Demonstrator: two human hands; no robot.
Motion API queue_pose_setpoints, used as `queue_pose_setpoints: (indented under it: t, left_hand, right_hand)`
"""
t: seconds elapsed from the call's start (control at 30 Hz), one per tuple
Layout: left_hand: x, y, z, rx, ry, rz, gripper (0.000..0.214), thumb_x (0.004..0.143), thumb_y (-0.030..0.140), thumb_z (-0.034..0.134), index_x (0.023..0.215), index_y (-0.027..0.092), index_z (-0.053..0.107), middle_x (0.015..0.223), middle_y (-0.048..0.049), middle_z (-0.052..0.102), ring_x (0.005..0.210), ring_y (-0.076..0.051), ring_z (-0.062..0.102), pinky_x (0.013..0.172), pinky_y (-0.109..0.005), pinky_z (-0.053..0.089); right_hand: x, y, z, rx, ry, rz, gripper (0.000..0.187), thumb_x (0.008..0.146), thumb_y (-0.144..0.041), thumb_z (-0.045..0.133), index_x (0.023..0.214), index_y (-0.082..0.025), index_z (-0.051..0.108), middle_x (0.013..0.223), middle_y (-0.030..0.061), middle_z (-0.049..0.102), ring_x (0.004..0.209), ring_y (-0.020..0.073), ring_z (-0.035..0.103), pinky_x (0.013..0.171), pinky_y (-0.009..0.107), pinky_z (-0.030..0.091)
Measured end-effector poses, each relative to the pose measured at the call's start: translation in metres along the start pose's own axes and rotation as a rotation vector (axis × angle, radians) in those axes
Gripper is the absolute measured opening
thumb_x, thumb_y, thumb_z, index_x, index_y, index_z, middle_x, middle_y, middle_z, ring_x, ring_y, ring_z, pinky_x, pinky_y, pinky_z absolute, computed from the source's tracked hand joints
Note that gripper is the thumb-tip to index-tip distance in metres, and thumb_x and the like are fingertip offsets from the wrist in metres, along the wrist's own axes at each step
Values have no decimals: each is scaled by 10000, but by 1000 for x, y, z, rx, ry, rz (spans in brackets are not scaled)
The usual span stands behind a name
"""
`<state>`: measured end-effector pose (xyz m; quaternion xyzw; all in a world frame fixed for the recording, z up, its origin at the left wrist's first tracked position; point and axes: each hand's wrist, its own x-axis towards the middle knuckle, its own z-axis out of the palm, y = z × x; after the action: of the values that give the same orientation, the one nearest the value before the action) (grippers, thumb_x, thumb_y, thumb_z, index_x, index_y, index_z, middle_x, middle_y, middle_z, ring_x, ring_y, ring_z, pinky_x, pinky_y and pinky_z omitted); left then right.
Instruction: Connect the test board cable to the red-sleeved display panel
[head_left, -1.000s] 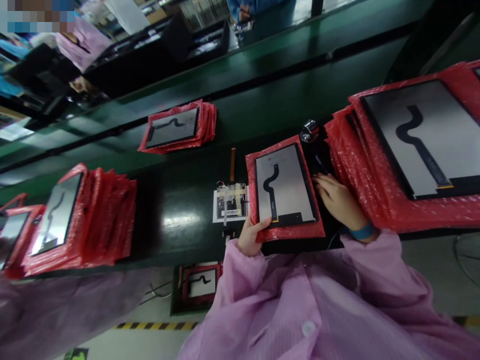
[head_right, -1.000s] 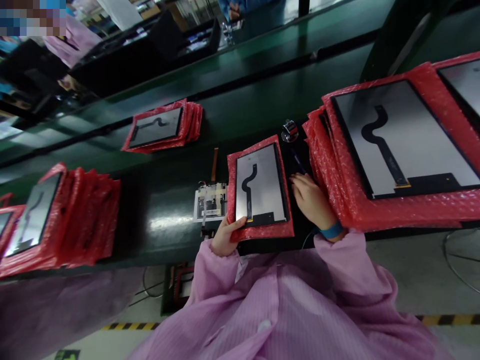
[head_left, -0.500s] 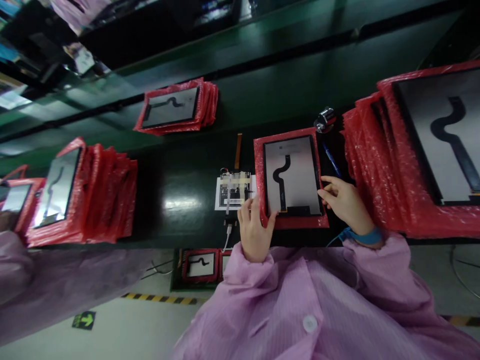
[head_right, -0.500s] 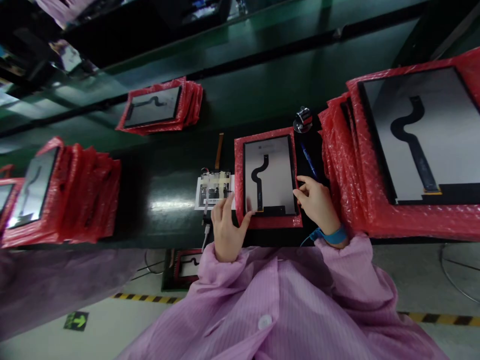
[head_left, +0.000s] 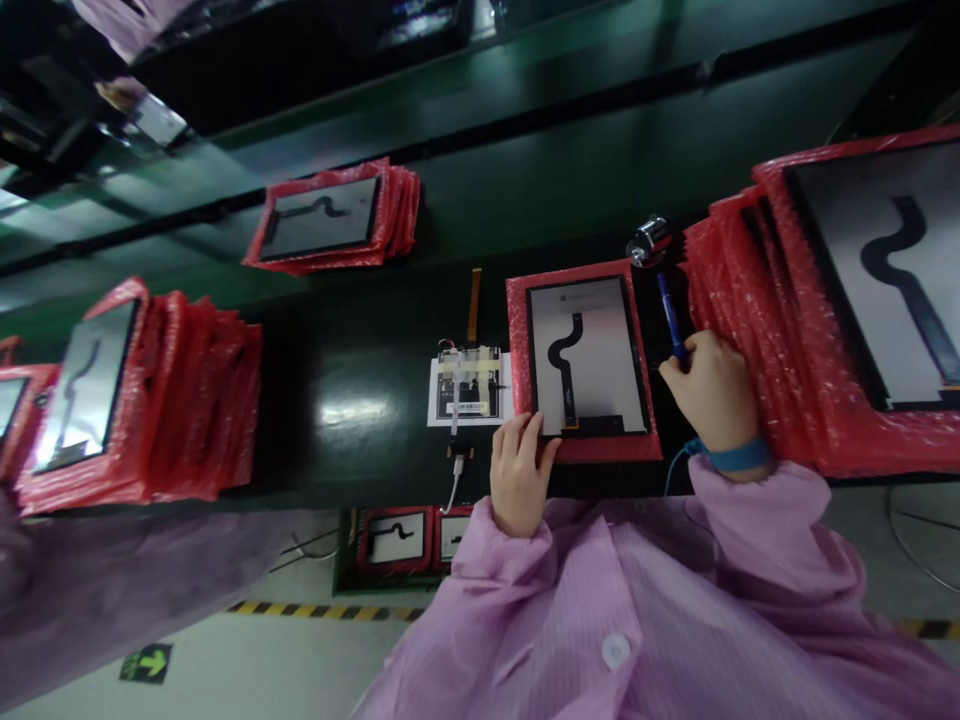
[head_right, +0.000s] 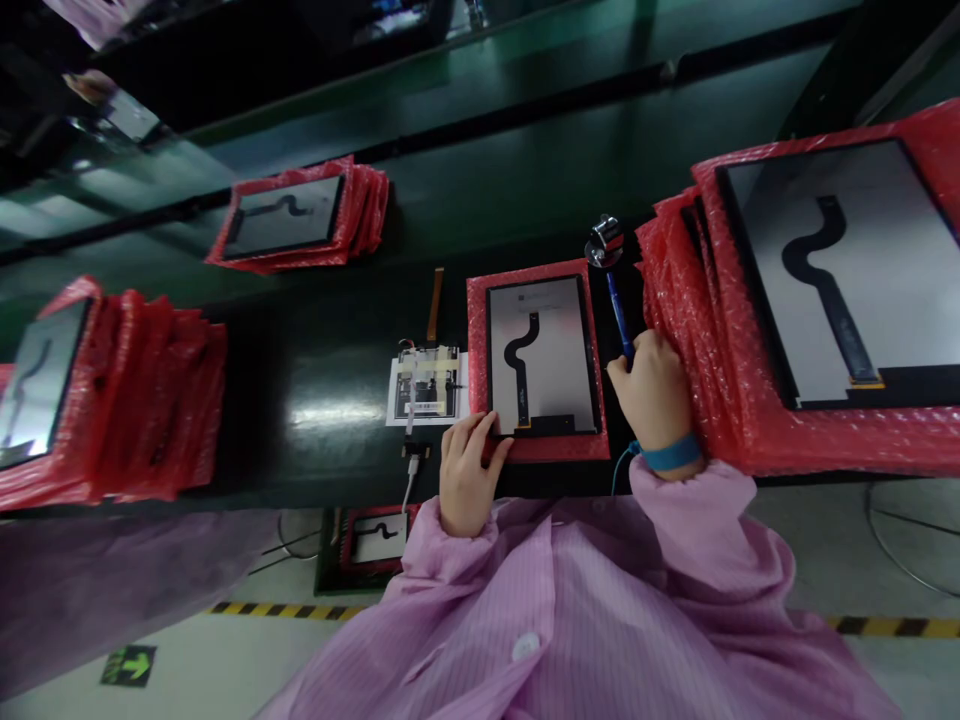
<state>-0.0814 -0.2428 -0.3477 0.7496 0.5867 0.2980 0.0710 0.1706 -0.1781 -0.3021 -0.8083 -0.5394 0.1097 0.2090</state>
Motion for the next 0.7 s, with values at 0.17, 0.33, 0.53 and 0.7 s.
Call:
queue_pose_setpoints:
  t: [0.17,0.33,0.53,0.7]
  left_hand:
    - [9,22,-21,-89,15,158,432,964,450,604,1285,162,598,1207,-136,663,1117,-252,621,967,-403,537]
    - [14,49,-17,-298,-152,380,355,1043,413,434,1207,124,557,967,-103,725,845,-195,696,733,-314,579]
    - [11,53,-16,-501,-321,276,341,1063,388,369,1063,127,588,921,-99,724,816,-189,698,736,-297,573]
    - [10,42,-47,-730,-614,64,500,1067,497,269,1001,150,621,846,-68,708,728,-145,665,684,-245,530]
  right_hand:
    - [-54,-13,-23,815,-337,53,215,818,-365,663,896,-223,522,736,4,630,600,179,653,543,292,531]
    - [-101,-26,-10,987,-357,-90,173,896,-369,655,832,-212,617,786,6,629,700,131,642,611,223,529]
    - [-122,-24,-2,909,-232,-109,256,962,-359,595,758,-205,621,668,-29,569,566,85,522,514,201,410]
    - [-121,-20,-19,1014,-47,-89,183,961,-314,594,801,-225,600,621,-46,532,496,84,487,453,211,380]
